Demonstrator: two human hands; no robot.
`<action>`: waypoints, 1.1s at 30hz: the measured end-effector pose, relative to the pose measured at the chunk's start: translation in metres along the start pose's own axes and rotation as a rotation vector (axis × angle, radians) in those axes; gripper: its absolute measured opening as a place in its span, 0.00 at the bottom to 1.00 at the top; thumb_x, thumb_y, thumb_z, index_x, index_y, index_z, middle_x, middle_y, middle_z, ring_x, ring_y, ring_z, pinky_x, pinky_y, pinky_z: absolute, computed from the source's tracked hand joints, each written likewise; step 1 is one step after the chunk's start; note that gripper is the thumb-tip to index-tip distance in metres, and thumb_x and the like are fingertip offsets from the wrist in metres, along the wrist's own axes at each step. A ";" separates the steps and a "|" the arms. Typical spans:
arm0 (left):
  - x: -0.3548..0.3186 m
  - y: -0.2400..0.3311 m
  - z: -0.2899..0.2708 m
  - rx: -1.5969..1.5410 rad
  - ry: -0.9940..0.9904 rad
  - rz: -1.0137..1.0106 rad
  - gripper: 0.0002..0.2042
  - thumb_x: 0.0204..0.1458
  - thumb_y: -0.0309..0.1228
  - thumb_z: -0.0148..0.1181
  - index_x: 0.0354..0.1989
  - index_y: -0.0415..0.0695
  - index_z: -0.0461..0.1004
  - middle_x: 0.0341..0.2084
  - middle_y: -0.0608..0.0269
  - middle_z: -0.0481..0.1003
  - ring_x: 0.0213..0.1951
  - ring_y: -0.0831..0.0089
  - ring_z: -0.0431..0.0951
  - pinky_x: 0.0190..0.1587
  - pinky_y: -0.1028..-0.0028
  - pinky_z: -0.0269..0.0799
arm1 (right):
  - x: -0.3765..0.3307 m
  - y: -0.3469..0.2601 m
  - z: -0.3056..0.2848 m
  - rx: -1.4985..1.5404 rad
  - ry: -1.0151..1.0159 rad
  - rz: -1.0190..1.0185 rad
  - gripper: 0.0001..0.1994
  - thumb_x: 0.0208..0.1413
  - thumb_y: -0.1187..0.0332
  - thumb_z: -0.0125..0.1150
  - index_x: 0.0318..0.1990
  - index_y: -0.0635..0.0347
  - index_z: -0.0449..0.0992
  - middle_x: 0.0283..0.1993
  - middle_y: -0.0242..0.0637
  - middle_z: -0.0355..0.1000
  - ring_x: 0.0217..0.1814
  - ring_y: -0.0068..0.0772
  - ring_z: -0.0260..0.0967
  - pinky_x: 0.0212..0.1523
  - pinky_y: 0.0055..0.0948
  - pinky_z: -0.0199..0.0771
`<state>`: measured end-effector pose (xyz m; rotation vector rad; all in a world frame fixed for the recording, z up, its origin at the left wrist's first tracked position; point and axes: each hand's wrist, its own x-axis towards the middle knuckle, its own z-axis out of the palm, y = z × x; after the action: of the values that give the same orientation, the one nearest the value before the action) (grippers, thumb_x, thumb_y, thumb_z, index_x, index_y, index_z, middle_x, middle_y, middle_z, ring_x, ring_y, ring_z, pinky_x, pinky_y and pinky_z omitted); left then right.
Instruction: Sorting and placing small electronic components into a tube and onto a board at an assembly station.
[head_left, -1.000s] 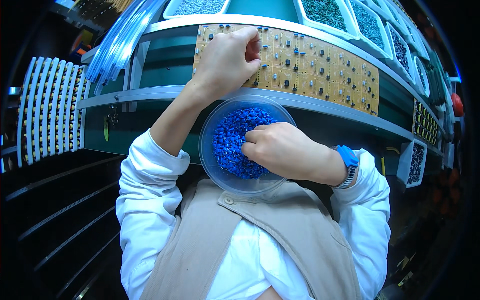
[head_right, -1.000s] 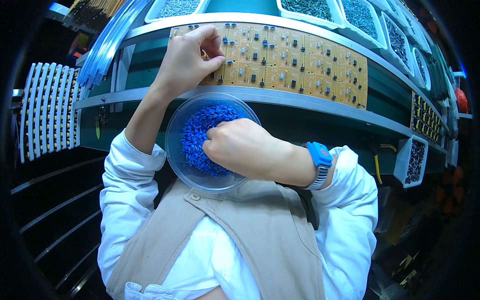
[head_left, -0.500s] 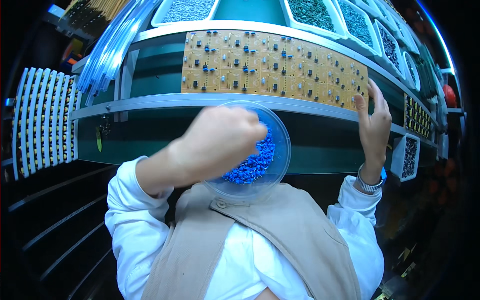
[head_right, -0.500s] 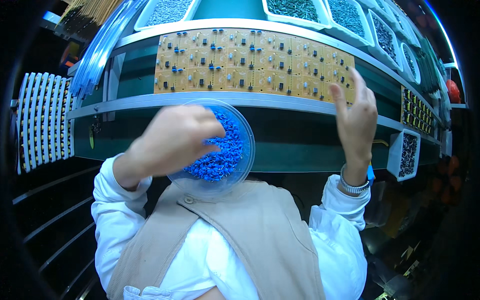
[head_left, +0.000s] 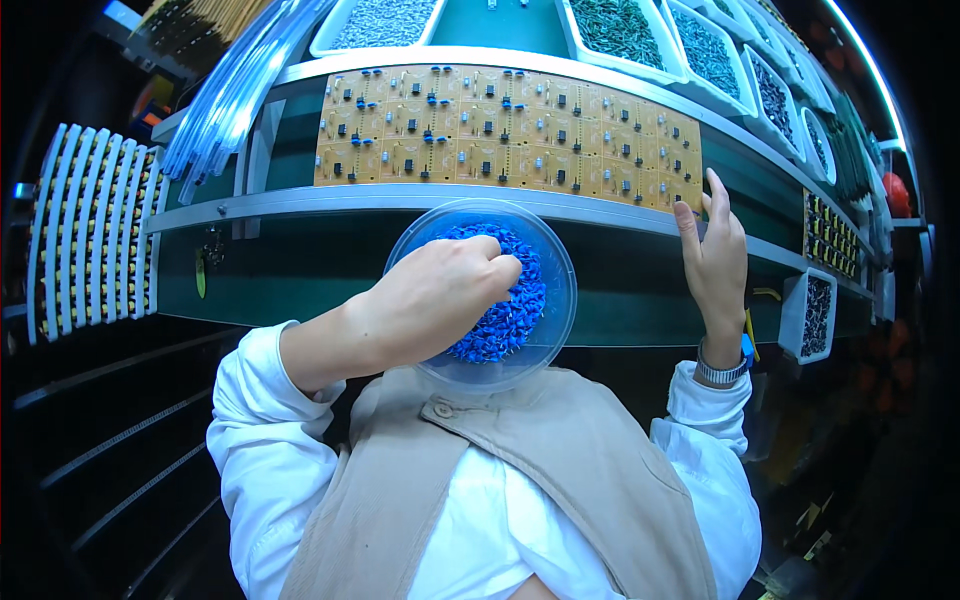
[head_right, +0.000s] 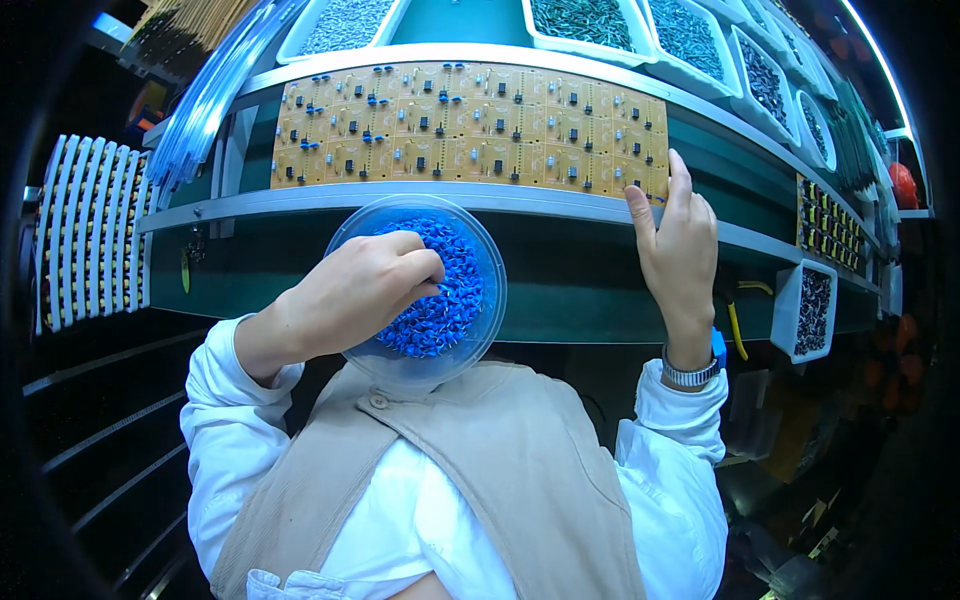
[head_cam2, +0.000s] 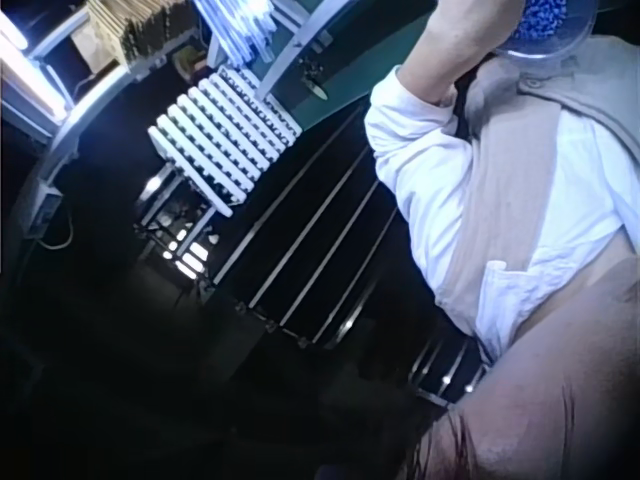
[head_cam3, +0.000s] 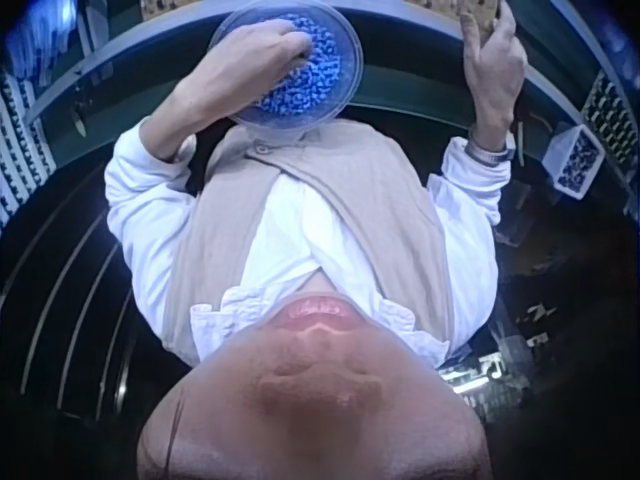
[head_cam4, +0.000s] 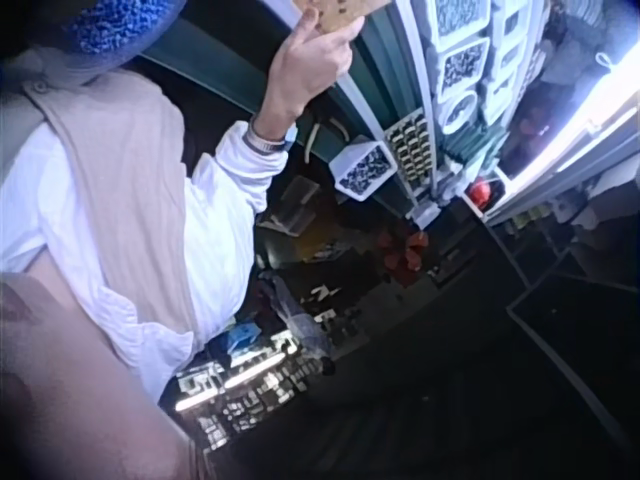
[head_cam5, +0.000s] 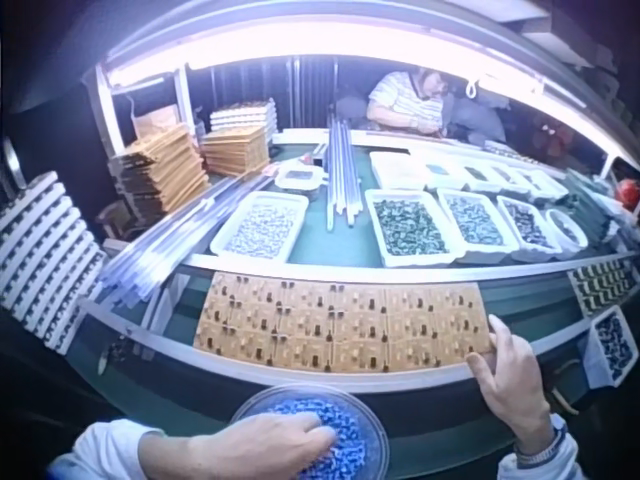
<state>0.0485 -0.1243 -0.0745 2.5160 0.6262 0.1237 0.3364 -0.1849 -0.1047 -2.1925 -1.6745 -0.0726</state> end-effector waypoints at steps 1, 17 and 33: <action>-0.001 0.001 -0.002 -0.043 0.026 -0.005 0.04 0.48 0.24 0.54 0.24 0.39 0.72 0.26 0.56 0.72 0.31 0.63 0.74 0.32 0.69 0.70 | 0.001 -0.002 -0.001 -0.008 -0.014 0.011 0.27 0.55 0.52 0.50 0.54 0.67 0.61 0.37 0.51 0.70 0.40 0.42 0.69 0.39 0.37 0.69; 0.036 -0.067 -0.036 -0.080 0.488 -0.021 0.02 0.44 0.21 0.59 0.27 0.38 0.75 0.26 0.56 0.75 0.28 0.71 0.76 0.31 0.76 0.72 | -0.009 -0.163 0.027 0.236 -0.631 -0.966 0.07 0.45 0.68 0.59 0.29 0.62 0.73 0.30 0.39 0.69 0.32 0.40 0.69 0.34 0.34 0.70; 0.054 -0.085 -0.031 -0.083 0.513 -0.160 0.06 0.43 0.24 0.61 0.25 0.40 0.69 0.21 0.60 0.75 0.25 0.73 0.77 0.30 0.77 0.73 | -0.005 -0.166 0.030 0.559 -0.596 -0.926 0.02 0.42 0.77 0.55 0.26 0.65 0.72 0.27 0.44 0.70 0.33 0.41 0.72 0.33 0.33 0.73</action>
<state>0.0558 -0.0214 -0.0948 2.3449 0.9948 0.7353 0.1734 -0.1438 -0.0902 -0.9450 -2.4960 0.7641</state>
